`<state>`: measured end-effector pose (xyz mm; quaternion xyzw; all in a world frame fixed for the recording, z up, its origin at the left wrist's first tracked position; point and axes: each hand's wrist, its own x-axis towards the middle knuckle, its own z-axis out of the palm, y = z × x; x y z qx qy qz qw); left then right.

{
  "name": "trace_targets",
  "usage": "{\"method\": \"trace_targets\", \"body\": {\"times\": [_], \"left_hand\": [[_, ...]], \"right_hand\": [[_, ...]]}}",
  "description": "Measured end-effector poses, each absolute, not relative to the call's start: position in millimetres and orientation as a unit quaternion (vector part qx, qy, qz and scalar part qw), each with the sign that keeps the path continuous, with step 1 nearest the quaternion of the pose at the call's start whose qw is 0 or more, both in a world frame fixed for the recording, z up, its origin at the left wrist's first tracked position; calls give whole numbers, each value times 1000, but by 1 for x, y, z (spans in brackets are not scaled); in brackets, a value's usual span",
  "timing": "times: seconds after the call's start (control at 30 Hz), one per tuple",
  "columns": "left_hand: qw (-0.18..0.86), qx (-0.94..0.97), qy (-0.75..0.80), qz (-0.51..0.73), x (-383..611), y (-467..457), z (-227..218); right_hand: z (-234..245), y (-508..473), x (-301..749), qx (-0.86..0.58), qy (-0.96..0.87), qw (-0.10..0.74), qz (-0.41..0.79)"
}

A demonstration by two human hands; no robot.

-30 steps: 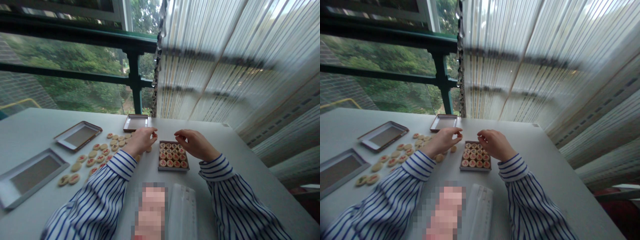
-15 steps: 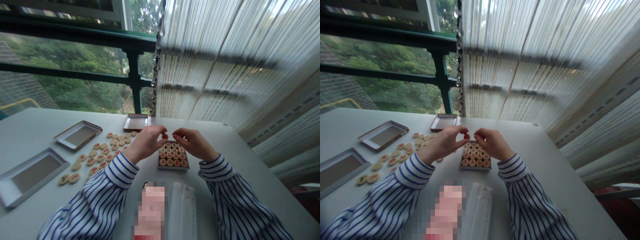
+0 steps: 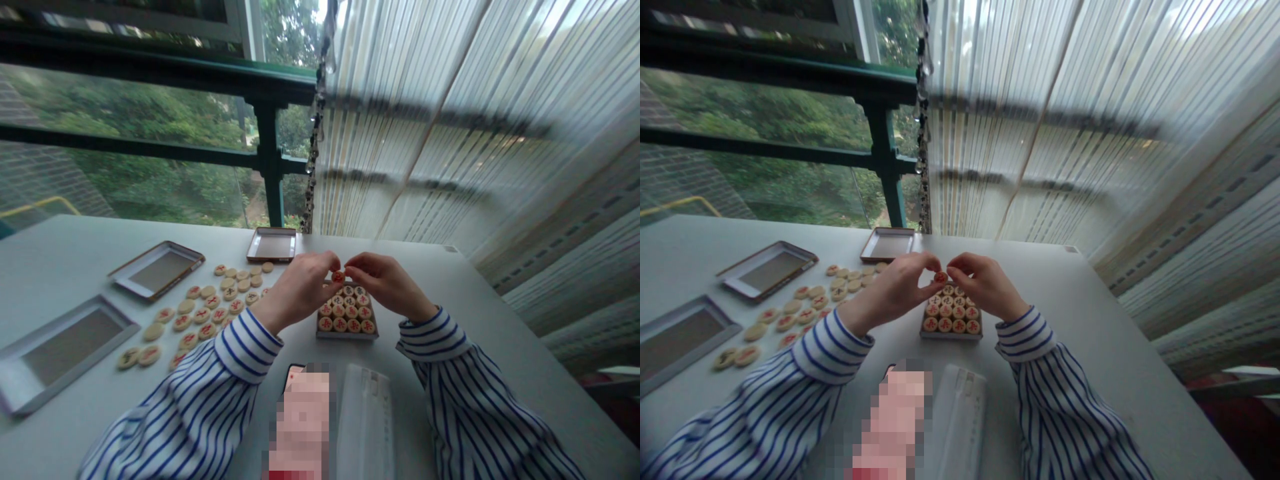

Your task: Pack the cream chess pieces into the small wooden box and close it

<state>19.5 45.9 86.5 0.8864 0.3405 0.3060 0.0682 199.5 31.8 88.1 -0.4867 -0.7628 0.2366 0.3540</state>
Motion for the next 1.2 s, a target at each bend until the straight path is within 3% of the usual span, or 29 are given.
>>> {"method": "trace_targets", "body": {"times": [0.77, 1.2], "left_hand": [[88, 886, 341, 303, 20, 47, 83], [326, 810, 376, 311, 18, 49, 81]], "right_hand": [[90, 29, 199, -474, -761, 347, 275], [90, 30, 199, -483, -766, 351, 239]]}}
